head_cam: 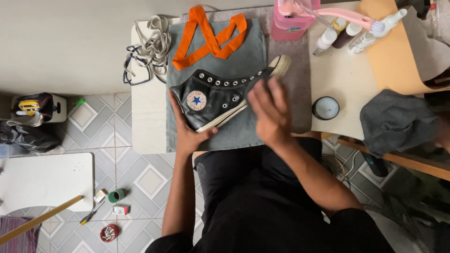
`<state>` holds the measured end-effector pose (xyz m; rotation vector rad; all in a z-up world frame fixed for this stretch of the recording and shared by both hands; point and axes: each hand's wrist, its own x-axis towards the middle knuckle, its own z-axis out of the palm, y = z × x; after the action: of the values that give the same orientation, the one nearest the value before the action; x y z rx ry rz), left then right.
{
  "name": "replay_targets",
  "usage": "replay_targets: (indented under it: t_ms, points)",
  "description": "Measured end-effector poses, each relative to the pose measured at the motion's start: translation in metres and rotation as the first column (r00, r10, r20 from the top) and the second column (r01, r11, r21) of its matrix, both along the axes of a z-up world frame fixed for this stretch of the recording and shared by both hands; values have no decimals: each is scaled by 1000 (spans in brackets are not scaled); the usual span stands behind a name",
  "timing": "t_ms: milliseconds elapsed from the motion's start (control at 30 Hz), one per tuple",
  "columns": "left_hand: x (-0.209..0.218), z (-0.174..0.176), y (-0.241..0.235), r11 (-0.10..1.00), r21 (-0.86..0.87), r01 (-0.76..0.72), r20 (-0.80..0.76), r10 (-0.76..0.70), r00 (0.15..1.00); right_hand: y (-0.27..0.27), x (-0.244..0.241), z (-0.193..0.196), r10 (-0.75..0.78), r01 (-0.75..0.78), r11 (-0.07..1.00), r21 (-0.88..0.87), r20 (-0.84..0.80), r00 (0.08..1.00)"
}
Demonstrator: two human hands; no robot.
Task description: The person scrubs a black high-top sneaker with a small black sponge, focusing on the upper fabric, the toe cap, and the white rubber sole. They rotate the shoe to clean different sides and the heel area.
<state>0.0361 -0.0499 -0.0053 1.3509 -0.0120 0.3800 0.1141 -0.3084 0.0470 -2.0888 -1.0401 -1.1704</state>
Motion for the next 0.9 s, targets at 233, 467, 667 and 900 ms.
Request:
replay_targets:
  t_ms: [233, 467, 667, 900]
  points:
    - [1, 1, 5, 1000, -24, 4, -19, -5, 1000, 14, -40, 7, 266, -276, 958, -74, -129, 955]
    - [1, -3, 4, 1000, -30, -1, -15, 0, 1000, -1, -11, 6, 6, -6, 999, 32, 6, 1000]
    - [3, -6, 4, 1000, -28, -12, -8, 12, 1000, 27, -56, 18, 324, -307, 946, 102, -267, 908]
    - [3, -13, 4, 999, -27, -17, -5, 17, 1000, -30, 5, 16, -16, 29, 982, 187, -72, 997]
